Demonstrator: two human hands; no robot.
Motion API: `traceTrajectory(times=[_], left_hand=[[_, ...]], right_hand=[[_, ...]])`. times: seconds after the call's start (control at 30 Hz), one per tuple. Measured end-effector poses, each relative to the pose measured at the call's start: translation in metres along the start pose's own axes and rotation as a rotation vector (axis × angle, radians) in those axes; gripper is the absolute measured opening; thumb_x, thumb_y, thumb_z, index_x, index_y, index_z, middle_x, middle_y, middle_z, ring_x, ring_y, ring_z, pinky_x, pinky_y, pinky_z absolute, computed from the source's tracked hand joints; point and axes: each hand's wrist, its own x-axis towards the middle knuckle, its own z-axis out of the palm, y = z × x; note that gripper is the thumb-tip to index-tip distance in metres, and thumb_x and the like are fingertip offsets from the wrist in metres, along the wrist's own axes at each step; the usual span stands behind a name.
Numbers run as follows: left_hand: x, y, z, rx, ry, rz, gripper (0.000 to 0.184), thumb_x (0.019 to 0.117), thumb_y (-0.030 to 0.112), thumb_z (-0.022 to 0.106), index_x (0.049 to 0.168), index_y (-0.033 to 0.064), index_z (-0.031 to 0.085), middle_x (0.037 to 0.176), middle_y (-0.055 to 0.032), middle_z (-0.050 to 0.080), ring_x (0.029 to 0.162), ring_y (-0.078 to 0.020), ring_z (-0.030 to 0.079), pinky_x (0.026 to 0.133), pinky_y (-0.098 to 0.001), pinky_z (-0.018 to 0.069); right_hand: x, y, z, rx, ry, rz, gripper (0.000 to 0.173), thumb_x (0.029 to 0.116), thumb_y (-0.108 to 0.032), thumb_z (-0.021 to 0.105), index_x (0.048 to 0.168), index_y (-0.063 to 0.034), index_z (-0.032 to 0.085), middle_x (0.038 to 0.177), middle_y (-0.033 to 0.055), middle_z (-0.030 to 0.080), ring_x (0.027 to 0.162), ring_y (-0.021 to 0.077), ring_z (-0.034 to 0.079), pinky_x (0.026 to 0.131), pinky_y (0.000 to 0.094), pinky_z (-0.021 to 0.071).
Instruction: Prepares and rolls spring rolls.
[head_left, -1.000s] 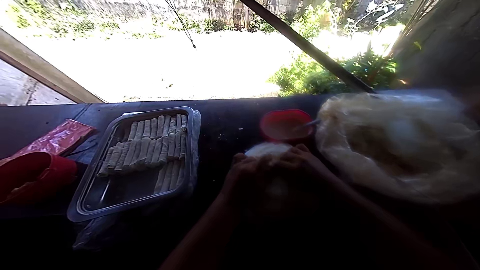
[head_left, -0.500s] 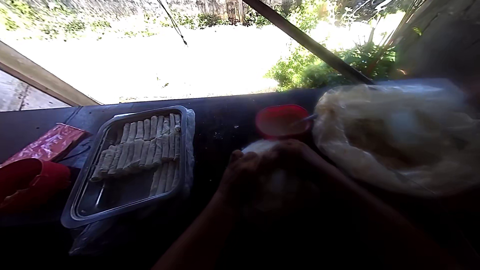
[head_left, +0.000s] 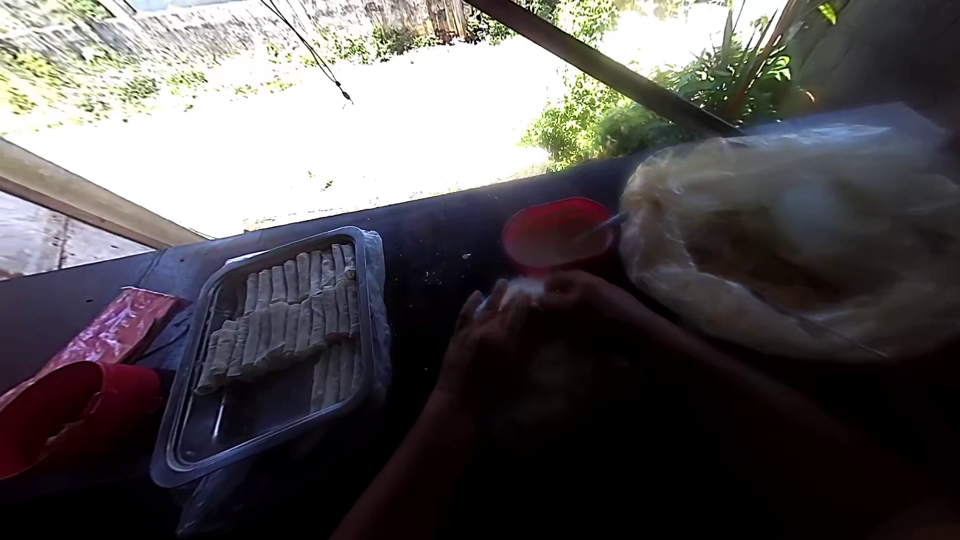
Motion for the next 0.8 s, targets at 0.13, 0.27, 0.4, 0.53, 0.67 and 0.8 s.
traceTrajectory(times=[0.13, 0.27, 0.4, 0.53, 0.67, 0.8], left_hand=[[0.006, -0.001, -0.002, 0.004, -0.098, 0.005, 0.044, 0.1079, 0.018, 0.036, 0.144, 0.0129, 0.06, 0.146, -0.0041, 0.062, 0.144, -0.0229, 0.049, 0.122, -0.0513, 0.0314], [0.009, -0.004, -0.003, -0.031, -0.13, -0.008, 0.045, 0.1093, 0.022, 0.033, 0.143, 0.0113, 0.06, 0.146, -0.0047, 0.061, 0.143, -0.0227, 0.051, 0.121, -0.0488, 0.0345], [0.015, -0.005, -0.004, -0.029, -0.178, -0.025, 0.048, 0.1102, 0.028, 0.031, 0.143, 0.0096, 0.06, 0.148, -0.0062, 0.06, 0.144, -0.0228, 0.049, 0.121, -0.0487, 0.0338], [0.027, -0.008, -0.007, -0.044, -0.317, -0.079, 0.052, 0.1074, 0.033, 0.03, 0.149, 0.0131, 0.055, 0.156, -0.0047, 0.051, 0.15, -0.0219, 0.04, 0.124, -0.0496, 0.0271], [0.039, -0.012, -0.012, -0.128, -0.447, -0.121, 0.053, 0.1058, 0.034, 0.032, 0.153, 0.0183, 0.05, 0.161, -0.0039, 0.045, 0.154, -0.0218, 0.032, 0.126, -0.0509, 0.0217], [0.051, -0.019, -0.019, -0.241, -0.575, -0.148, 0.054, 0.1051, 0.038, 0.03, 0.154, 0.0266, 0.049, 0.163, -0.0005, 0.042, 0.156, -0.0193, 0.026, 0.127, -0.0537, 0.0159]], right_hand=[[0.004, 0.002, 0.001, 0.007, -0.001, 0.02, 0.028, 0.107, -0.022, 0.051, 0.112, -0.0095, 0.076, 0.111, 0.0079, 0.069, 0.104, 0.0212, 0.067, 0.094, 0.0342, 0.0558], [-0.001, 0.002, 0.003, 0.005, 0.08, 0.001, 0.03, 0.1073, -0.026, 0.051, 0.126, -0.013, 0.071, 0.116, 0.0063, 0.071, 0.108, 0.0202, 0.068, 0.096, 0.0345, 0.0558], [0.0, 0.004, 0.008, 0.026, 0.08, 0.023, 0.027, 0.1058, -0.022, 0.053, 0.117, -0.0128, 0.076, 0.115, 0.0048, 0.071, 0.108, 0.0188, 0.067, 0.097, 0.0334, 0.0544], [0.007, 0.007, 0.011, 0.04, 0.052, 0.053, 0.027, 0.1049, -0.02, 0.053, 0.118, -0.0107, 0.076, 0.114, 0.007, 0.071, 0.106, 0.0207, 0.067, 0.095, 0.0356, 0.0553], [0.012, 0.007, 0.008, 0.086, -0.053, 0.145, 0.033, 0.1077, -0.025, 0.049, 0.126, -0.0109, 0.072, 0.115, 0.0086, 0.069, 0.108, 0.0233, 0.066, 0.096, 0.0389, 0.0541], [0.012, 0.006, 0.005, 0.202, -0.035, 0.211, 0.034, 0.108, -0.024, 0.048, 0.129, -0.0099, 0.071, 0.118, 0.0106, 0.068, 0.111, 0.0223, 0.065, 0.099, 0.0395, 0.0526]])
